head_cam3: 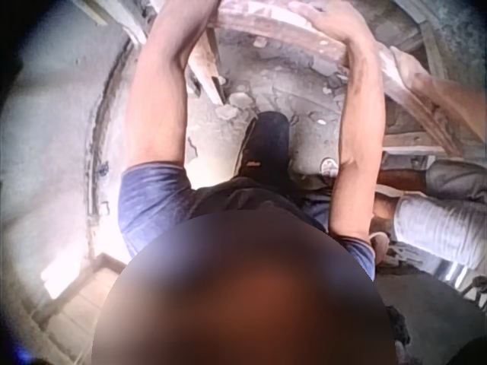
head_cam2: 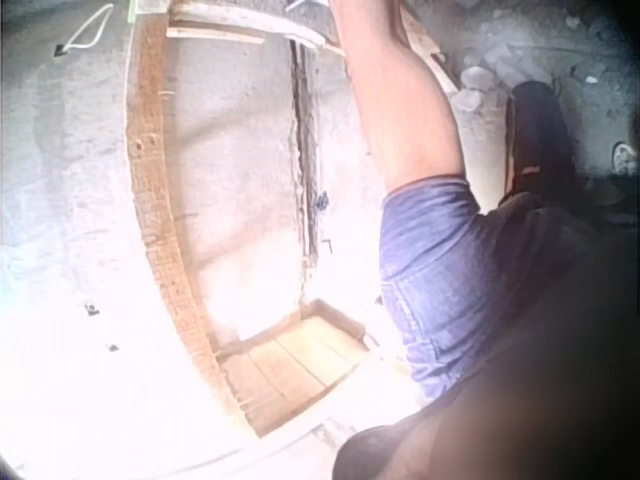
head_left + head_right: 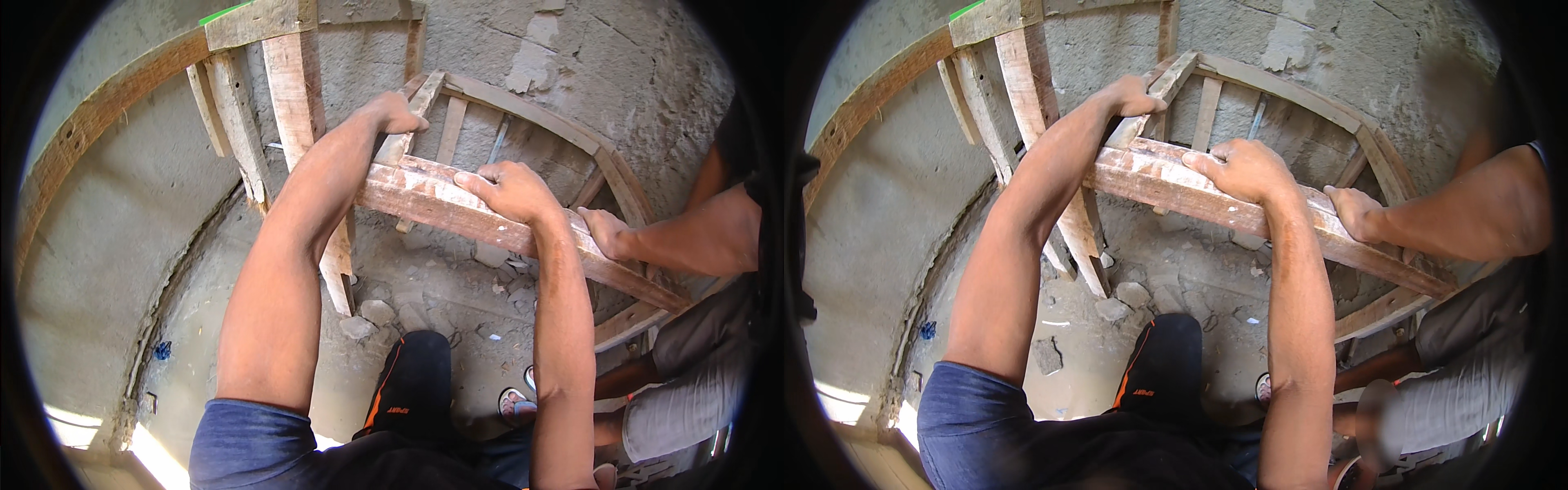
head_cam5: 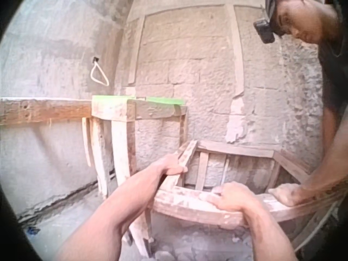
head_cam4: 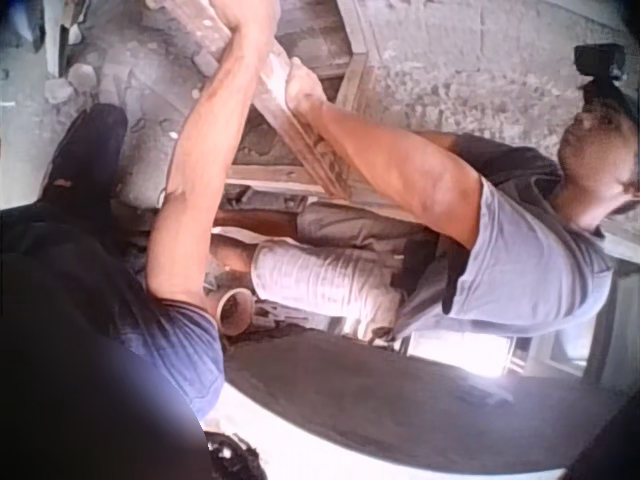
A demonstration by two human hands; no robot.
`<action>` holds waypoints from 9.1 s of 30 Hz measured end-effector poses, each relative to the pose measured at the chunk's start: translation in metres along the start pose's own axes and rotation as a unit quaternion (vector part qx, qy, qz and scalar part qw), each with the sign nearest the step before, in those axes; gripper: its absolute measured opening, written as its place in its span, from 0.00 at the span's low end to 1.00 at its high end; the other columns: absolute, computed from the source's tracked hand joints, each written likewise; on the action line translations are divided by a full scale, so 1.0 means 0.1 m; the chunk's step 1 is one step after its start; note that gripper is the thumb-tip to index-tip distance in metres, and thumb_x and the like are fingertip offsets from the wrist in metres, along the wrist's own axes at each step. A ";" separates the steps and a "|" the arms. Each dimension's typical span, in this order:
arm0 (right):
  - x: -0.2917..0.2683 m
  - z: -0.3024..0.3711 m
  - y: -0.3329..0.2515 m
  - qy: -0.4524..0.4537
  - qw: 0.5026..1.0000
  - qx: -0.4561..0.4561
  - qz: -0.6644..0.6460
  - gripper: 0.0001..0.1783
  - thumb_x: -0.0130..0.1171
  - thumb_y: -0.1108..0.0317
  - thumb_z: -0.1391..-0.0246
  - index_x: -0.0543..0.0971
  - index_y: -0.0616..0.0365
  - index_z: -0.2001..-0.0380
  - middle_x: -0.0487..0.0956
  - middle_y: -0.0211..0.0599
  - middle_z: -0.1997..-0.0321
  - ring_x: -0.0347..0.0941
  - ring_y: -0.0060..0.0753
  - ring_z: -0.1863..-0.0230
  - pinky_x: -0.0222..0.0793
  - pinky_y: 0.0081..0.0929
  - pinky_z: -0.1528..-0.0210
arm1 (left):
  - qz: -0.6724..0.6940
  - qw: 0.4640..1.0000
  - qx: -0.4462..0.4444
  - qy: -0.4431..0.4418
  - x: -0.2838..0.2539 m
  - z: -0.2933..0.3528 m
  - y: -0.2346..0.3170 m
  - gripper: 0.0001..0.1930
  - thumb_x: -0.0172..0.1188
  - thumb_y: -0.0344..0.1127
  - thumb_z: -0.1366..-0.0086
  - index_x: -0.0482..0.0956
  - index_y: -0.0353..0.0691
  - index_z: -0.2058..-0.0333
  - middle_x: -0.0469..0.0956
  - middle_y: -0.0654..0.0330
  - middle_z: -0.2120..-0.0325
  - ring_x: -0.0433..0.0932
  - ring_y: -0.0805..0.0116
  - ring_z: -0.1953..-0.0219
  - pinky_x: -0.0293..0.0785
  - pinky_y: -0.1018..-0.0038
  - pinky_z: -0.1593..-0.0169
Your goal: The person assembles a wooden frame by positioning and aligning wooden planks with a coworker. They use a spirit level to check alignment and a hammer to drive nails into the joints. The person repeatedly adjusts the frame and secures it with nails.
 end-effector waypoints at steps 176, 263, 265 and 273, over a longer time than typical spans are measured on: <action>-0.14 0.30 -0.08 0.063 0.998 -0.013 0.015 0.26 0.61 0.47 0.46 0.90 0.55 0.54 0.88 0.49 0.49 0.85 0.50 0.46 0.79 0.47 0.42 | 0.136 0.975 0.155 -0.084 0.25 1.02 1.21 0.48 0.26 0.72 0.21 0.76 0.31 0.36 0.76 0.37 0.36 0.70 0.43 0.30 0.59 0.57 0.27; 1.37 9.70 3.93 0.547 0.422 0.582 -0.429 0.04 0.64 0.71 0.32 0.81 0.60 0.59 0.79 0.30 0.67 0.76 0.22 0.74 0.78 0.20 0.77 | 0.211 0.934 0.222 -0.182 0.33 1.27 1.26 0.49 0.74 0.63 0.49 0.74 0.28 0.39 0.78 0.53 0.49 0.75 0.61 0.46 0.69 0.63 0.39; 1.28 9.59 3.82 0.551 0.440 0.525 -0.477 0.04 0.64 0.71 0.32 0.80 0.60 0.61 0.78 0.29 0.68 0.71 0.19 0.76 0.73 0.18 0.78 | 0.203 0.940 0.217 -0.168 0.33 1.28 1.25 0.50 0.75 0.63 0.49 0.73 0.27 0.38 0.78 0.52 0.47 0.75 0.59 0.45 0.69 0.62 0.38; 1.02 9.48 3.73 0.571 0.485 0.535 -0.390 0.06 0.60 0.71 0.31 0.80 0.62 0.64 0.80 0.34 0.72 0.70 0.20 0.79 0.68 0.18 0.78 | 0.212 0.936 0.229 -0.164 0.34 1.21 1.11 0.54 0.75 0.63 0.47 0.70 0.25 0.34 0.77 0.48 0.41 0.74 0.57 0.38 0.65 0.61 0.32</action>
Point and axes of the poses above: each hand's wrist, its own z-axis away from the middle knuckle, its own x-axis out of the palm, y = z × x, the point moved 4 cm from there along -z, towards the middle knuckle
